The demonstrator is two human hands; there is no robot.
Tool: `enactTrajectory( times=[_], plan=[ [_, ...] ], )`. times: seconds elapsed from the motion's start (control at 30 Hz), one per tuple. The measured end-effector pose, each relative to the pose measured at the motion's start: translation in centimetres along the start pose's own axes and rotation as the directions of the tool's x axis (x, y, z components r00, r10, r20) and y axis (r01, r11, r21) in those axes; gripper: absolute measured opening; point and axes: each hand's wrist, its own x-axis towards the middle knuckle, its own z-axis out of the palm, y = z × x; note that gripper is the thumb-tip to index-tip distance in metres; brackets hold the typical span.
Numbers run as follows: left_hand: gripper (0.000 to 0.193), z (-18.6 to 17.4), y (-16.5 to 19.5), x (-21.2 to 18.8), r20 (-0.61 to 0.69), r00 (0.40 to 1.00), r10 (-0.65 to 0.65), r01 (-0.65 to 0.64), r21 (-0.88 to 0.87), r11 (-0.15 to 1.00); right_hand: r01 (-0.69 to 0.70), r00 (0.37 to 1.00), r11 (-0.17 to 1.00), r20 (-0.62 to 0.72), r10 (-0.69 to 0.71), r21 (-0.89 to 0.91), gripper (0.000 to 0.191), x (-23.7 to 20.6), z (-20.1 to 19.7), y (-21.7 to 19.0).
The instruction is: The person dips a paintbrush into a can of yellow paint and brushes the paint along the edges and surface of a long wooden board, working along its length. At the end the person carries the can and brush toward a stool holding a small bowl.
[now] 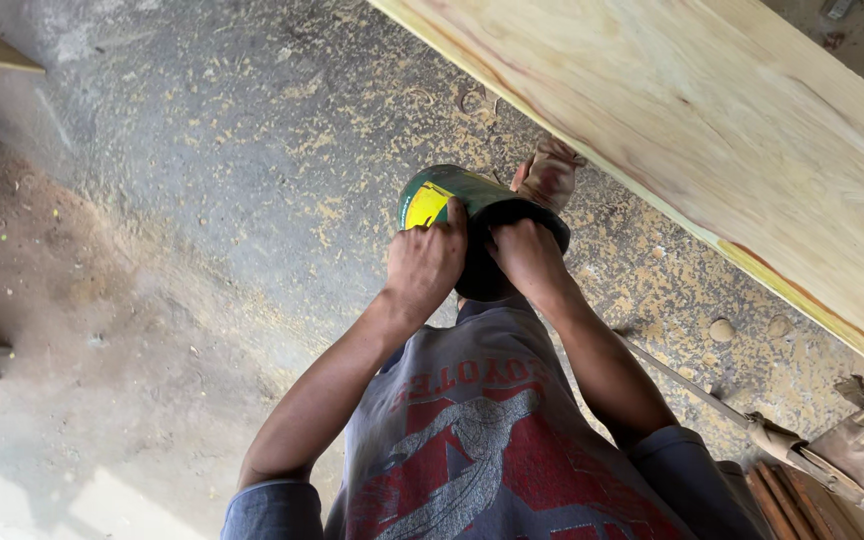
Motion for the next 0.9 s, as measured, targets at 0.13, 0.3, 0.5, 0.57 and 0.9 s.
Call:
enactTrajectory(
  times=[0.13,0.3,0.5,0.57,0.9],
  plan=[
    [0.051,-0.7,-1.0,4.1,0.018,0.998,0.058,-0.057,-0.013,0.998,-0.042,0.998,0.999,-0.043,0.041,-0.021,0.014,3.1,-0.5,1.4],
    [0.054,-2.0,-3.1,9.5,0.037,0.988,0.152,-0.152,0.020,0.988,-0.152,0.986,0.988,-0.066,0.154,0.035,0.015,5.8,-3.0,2.0],
    [0.043,-5.1,-7.2,17.6,-0.044,0.939,0.342,-0.344,-0.039,0.938,-0.323,0.878,0.884,-0.242,0.413,0.337,0.026,7.0,-8.9,0.3],
    [0.041,-6.8,-8.6,21.2,-0.076,0.912,0.403,-0.408,-0.064,0.911,-0.358,0.773,0.831,-0.364,0.519,0.426,0.023,6.9,-10.7,-0.9],
    [0.019,-8.1,-7.7,34.0,-0.194,0.719,0.668,-0.691,-0.097,0.716,-0.260,0.223,0.464,-0.414,0.882,0.847,0.018,4.7,-10.0,-3.0]
  ],
)
